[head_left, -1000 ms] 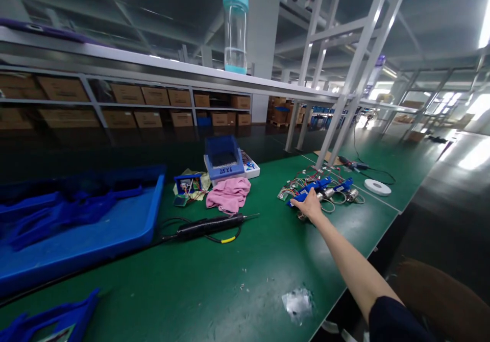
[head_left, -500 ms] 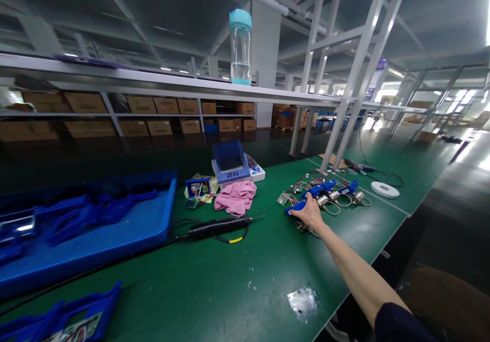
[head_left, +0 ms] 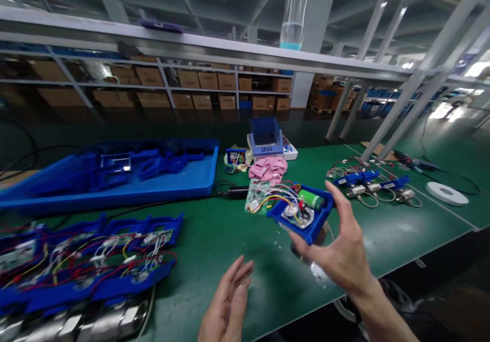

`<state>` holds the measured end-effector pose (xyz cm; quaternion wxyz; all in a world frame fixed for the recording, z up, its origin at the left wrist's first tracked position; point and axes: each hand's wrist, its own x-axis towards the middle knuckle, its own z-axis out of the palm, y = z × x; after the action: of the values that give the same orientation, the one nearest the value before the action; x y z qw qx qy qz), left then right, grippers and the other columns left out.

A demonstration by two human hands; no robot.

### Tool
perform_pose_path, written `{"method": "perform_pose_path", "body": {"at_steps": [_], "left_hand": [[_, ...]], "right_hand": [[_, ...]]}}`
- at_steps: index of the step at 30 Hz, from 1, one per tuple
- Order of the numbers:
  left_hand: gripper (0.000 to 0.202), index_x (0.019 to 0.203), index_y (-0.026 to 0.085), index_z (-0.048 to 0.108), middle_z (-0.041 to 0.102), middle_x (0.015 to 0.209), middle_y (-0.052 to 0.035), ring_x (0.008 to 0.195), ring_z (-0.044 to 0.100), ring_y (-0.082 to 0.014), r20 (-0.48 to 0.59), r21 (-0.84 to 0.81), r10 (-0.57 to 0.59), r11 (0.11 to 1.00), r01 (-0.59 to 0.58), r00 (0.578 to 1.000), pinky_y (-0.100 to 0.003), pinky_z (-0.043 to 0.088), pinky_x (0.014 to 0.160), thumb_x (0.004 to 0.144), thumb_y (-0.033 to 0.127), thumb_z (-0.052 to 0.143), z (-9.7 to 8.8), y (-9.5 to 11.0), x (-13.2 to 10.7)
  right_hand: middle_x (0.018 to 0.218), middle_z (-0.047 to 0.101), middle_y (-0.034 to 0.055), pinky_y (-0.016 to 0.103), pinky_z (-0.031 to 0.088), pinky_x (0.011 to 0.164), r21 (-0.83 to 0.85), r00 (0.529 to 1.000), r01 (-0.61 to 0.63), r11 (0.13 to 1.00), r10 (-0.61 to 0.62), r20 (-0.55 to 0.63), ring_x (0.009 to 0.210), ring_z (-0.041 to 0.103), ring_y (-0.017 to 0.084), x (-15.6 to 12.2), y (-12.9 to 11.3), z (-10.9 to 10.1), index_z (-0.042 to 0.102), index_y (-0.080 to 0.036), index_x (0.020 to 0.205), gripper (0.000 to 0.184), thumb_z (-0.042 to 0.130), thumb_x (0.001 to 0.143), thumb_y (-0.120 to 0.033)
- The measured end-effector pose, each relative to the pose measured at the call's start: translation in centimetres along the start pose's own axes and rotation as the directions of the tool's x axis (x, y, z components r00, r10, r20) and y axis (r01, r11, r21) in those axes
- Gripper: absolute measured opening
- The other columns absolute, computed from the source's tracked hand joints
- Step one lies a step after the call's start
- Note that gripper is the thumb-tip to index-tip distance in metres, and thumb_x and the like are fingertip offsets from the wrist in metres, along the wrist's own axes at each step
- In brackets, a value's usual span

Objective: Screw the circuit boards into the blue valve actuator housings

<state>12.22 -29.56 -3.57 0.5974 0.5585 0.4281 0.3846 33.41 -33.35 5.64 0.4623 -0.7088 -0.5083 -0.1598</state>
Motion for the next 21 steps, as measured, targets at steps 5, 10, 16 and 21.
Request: {"method": "perform_pose_path", "body": {"at_steps": [5, 10, 16, 21], "left_hand": [[0.071, 0.13, 0.013, 0.048, 0.064, 0.121, -0.0168, 0.109, 0.063, -0.0286, -0.062, -0.231, -0.151, 0.964, 0.133, 0.987, -0.043, 0.047, 0.101, 0.08, 0.063, 0.053, -2.6, 0.5, 1.4], [0.063, 0.099, 0.009, 0.063, 0.074, 0.091, -0.0167, 0.084, 0.071, -0.0276, -0.182, -0.19, -0.232, 0.962, 0.198, 0.955, -0.04, 0.057, 0.081, 0.073, 0.066, 0.057, -7.0, -1.1, 3.4], [0.048, 0.08, 0.012, 0.061, 0.073, 0.073, -0.0108, 0.06, 0.068, -0.0196, -0.148, 0.07, -0.168, 0.981, 0.18, 0.975, -0.031, 0.056, 0.06, 0.069, 0.059, 0.063, -9.8, -2.5, 6.0], [0.042, 0.089, 0.012, 0.064, 0.073, 0.072, -0.0091, 0.069, 0.07, -0.0227, -0.057, 0.199, -0.042, 0.979, 0.053, 0.997, -0.035, 0.057, 0.066, 0.075, 0.051, 0.057, -10.3, -3.1, 8.0]], "right_hand": [[0.124, 0.054, 0.0159, 0.05, 0.05, 0.089, 0.146, 0.984, -0.049, 0.988, 0.022, 0.179, 0.109, 0.056, 0.032, -5.9, -4.6, 3.5, 0.032, -0.016, 0.139, 0.096, 0.072, 0.06, -0.053], [0.115, 0.057, 0.0154, 0.049, 0.048, 0.087, 0.146, 0.956, -0.169, 0.975, 0.126, 0.264, 0.102, 0.056, 0.031, -9.9, -6.6, 7.7, 0.037, -0.015, 0.136, 0.089, 0.071, 0.06, -0.048], [0.112, 0.057, 0.0164, 0.049, 0.044, 0.089, 0.027, 0.936, -0.187, 0.982, 0.169, 0.307, 0.103, 0.054, 0.032, -11.9, -7.7, 11.2, 0.033, -0.013, 0.136, 0.092, 0.072, 0.057, -0.039], [0.112, 0.058, 0.018, 0.051, 0.043, 0.092, -0.044, 0.898, -0.199, 0.979, 0.2, 0.392, 0.104, 0.055, 0.034, -12.2, -7.8, 11.6, 0.022, -0.009, 0.142, 0.107, 0.076, 0.056, -0.044]]}}
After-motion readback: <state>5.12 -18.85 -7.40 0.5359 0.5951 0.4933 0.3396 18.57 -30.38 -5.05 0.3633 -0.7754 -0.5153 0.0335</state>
